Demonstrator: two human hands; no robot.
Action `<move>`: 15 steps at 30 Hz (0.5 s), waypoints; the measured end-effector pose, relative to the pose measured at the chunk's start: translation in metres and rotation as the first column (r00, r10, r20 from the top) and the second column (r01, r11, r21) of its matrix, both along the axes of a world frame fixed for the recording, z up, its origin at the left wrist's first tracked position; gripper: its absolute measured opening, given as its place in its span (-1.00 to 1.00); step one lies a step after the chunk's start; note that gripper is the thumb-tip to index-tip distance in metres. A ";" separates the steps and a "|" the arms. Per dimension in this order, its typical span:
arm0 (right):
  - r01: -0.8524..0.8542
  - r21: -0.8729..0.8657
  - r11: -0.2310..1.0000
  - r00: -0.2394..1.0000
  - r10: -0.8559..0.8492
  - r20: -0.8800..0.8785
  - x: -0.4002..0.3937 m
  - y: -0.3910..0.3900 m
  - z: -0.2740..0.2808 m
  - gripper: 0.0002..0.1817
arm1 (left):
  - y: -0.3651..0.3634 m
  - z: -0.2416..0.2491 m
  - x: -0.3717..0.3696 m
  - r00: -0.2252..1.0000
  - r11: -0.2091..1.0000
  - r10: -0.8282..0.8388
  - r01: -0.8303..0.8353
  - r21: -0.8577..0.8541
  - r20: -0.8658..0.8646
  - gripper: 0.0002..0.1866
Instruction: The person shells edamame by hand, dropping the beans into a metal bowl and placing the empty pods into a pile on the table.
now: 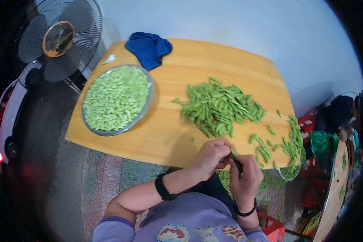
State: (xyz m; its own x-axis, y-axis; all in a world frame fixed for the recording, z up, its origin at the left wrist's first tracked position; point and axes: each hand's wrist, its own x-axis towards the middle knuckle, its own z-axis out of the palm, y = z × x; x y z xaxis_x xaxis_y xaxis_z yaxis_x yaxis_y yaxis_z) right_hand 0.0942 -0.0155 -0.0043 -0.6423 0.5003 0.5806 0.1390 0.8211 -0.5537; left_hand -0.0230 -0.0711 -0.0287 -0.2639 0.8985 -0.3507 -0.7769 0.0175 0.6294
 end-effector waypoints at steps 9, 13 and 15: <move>0.032 -0.344 0.938 0.993 -0.069 -0.095 0.002 0.007 0.006 -0.86 | -0.024 -0.002 -0.024 0.990 0.991 -0.105 0.097 -0.092 -0.094 -0.90; 0.101 -0.345 0.933 0.985 -0.142 -0.098 0.008 0.016 0.011 -0.88 | -0.036 0.011 -0.037 0.985 0.994 -0.100 0.106 0.034 -0.140 -0.86; 0.058 -0.253 0.966 0.998 -0.057 0.010 0.018 0.020 0.015 -0.83 | -0.038 0.018 -0.032 0.973 0.989 -0.141 0.147 0.021 -0.182 -0.85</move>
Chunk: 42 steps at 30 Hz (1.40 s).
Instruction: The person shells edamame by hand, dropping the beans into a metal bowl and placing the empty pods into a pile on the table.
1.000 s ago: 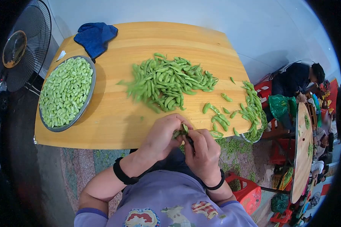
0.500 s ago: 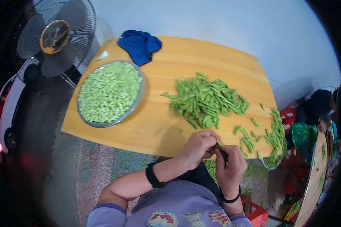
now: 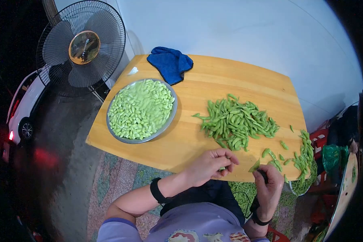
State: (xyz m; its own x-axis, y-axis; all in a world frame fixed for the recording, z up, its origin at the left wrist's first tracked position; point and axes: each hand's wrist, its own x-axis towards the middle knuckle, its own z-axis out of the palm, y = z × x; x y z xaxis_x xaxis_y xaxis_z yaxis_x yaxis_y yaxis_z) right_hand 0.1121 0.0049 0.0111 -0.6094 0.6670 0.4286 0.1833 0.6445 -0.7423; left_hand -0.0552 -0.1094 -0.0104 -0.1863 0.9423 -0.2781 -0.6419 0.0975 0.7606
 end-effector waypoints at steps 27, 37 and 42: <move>-0.354 -0.877 0.324 0.839 0.525 -0.144 0.015 0.025 -0.006 -0.82 | 0.006 -0.006 0.044 0.345 0.918 0.284 0.173 0.358 -0.895 -0.71; -0.444 -0.871 -0.210 0.811 0.317 -0.491 0.006 0.016 -0.025 -0.89 | -0.015 -0.020 0.036 0.296 0.888 0.331 0.223 0.402 -0.896 -0.87; -0.261 -0.907 0.332 0.951 0.252 -0.181 0.016 0.019 -0.016 -0.83 | -0.042 0.029 -0.011 0.590 0.940 0.262 -0.335 0.064 -0.764 -0.95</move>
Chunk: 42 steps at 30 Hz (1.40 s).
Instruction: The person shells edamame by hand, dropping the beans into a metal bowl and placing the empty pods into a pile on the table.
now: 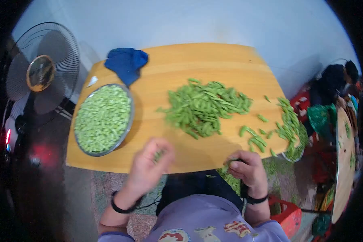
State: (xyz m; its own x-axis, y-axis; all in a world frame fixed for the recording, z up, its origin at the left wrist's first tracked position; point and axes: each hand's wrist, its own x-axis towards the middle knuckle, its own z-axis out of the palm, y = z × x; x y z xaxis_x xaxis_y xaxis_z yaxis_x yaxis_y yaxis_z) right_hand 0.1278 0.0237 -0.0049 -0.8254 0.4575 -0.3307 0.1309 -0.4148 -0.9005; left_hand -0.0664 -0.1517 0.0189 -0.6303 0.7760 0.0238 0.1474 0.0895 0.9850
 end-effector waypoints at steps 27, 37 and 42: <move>0.254 0.370 0.894 0.949 -0.304 0.081 0.081 -0.001 -0.047 -0.86 | -0.030 0.065 -0.134 0.245 0.958 0.119 -0.282 0.046 -0.962 -0.70; 0.208 0.339 0.918 0.955 -0.265 0.132 0.092 -0.006 -0.038 -0.71 | 0.077 -0.062 -0.033 0.416 0.953 -0.284 0.220 -0.207 -0.864 -0.89; 0.096 0.384 0.918 0.964 -0.182 0.193 0.089 -0.008 -0.031 -0.74 | 0.088 -0.065 -0.036 0.234 0.929 -0.369 0.130 -0.347 -0.900 -0.87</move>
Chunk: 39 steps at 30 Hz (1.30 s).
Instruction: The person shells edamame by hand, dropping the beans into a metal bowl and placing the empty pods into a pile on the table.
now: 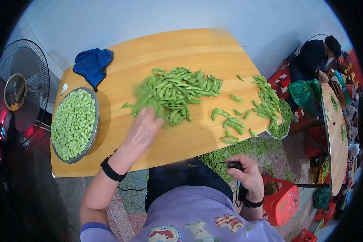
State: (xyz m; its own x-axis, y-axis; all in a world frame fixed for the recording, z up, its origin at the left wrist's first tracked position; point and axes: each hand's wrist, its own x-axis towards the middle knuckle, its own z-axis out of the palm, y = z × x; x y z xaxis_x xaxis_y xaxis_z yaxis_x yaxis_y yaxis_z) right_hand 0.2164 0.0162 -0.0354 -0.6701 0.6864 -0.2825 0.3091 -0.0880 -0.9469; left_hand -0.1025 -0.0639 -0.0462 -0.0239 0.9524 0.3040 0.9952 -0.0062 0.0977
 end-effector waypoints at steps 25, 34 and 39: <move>-0.086 0.262 0.961 0.927 0.173 -0.333 -0.069 0.013 0.021 -0.84 | -0.008 0.039 0.093 0.321 0.998 0.037 0.030 -0.049 0.946 -0.93; -0.078 0.180 0.981 0.878 0.153 -0.453 -0.070 0.015 0.017 -0.91 | -0.008 0.037 0.094 -0.240 0.971 0.210 0.168 -0.173 0.948 -0.85; -0.149 -0.187 0.971 0.830 0.021 -0.557 -0.067 0.014 0.015 -0.93 | -0.009 0.017 0.098 -0.812 0.933 0.288 0.357 0.041 0.507 -0.75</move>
State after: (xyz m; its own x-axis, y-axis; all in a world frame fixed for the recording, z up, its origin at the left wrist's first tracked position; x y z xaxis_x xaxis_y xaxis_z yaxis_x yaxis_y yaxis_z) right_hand 0.1494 0.0300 -0.0205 -0.8105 0.5855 0.0164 -0.2387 -0.3046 -0.9221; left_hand -0.0050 -0.0725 -0.0297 0.2190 0.9471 -0.2345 -0.8558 0.3019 0.4201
